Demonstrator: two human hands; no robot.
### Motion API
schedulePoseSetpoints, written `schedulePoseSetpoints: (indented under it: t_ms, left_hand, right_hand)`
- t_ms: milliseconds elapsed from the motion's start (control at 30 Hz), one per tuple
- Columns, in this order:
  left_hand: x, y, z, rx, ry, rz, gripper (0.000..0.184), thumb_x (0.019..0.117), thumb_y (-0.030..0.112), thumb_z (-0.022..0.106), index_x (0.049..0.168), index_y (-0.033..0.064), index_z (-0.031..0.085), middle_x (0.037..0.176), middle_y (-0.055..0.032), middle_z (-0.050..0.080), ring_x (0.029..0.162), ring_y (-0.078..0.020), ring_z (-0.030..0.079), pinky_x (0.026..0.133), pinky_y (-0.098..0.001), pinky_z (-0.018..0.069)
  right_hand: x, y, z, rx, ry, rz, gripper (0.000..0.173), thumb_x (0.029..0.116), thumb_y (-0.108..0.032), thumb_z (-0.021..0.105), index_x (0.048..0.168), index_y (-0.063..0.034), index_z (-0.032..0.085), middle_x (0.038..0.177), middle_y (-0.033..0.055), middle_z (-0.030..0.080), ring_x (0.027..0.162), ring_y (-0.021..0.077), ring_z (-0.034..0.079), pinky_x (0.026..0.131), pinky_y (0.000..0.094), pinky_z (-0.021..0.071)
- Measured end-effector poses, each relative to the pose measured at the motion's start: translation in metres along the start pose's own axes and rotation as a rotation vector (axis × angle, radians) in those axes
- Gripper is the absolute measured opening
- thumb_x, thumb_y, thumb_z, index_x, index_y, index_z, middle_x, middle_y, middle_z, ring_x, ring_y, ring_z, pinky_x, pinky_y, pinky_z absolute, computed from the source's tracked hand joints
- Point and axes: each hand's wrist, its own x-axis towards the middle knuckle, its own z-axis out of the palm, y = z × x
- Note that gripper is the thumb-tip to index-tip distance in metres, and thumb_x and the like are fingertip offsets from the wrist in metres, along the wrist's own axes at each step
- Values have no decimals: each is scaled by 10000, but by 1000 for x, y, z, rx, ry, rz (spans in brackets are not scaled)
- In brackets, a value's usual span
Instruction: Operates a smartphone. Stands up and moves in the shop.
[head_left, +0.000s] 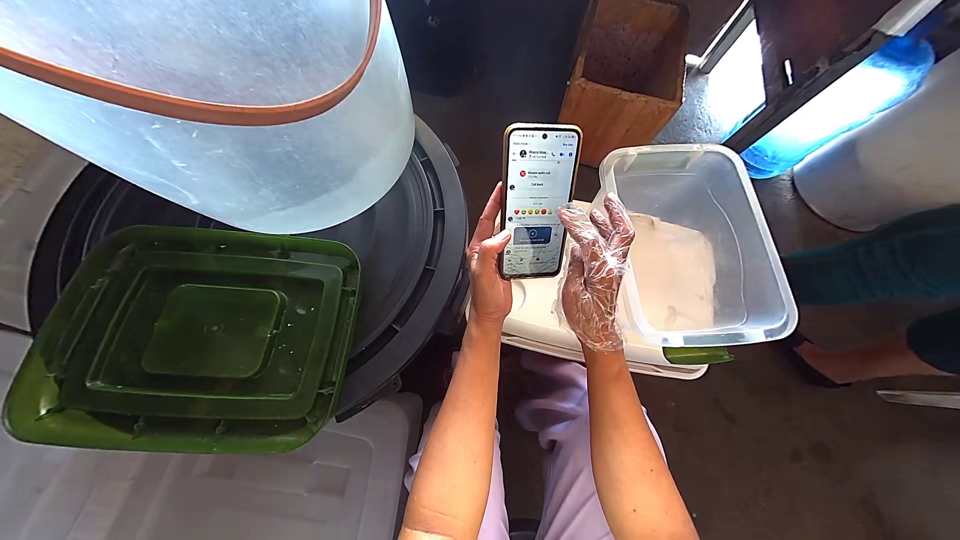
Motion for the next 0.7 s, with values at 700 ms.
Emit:
schedulePoseSetpoints:
  t_ms: [700]
  left_hand:
    - [1, -1, -2, -17, -5, -1, 609, 981, 176, 323, 1582, 76, 303, 1481, -82, 508, 1231, -141, 598, 1028, -345, 514]
  right_hand:
    - [-1, 0, 1, 229, 75, 111, 365, 1026, -38, 410, 1357, 90, 493, 1453, 193, 512, 1403, 186, 477, 1143, 309, 428]
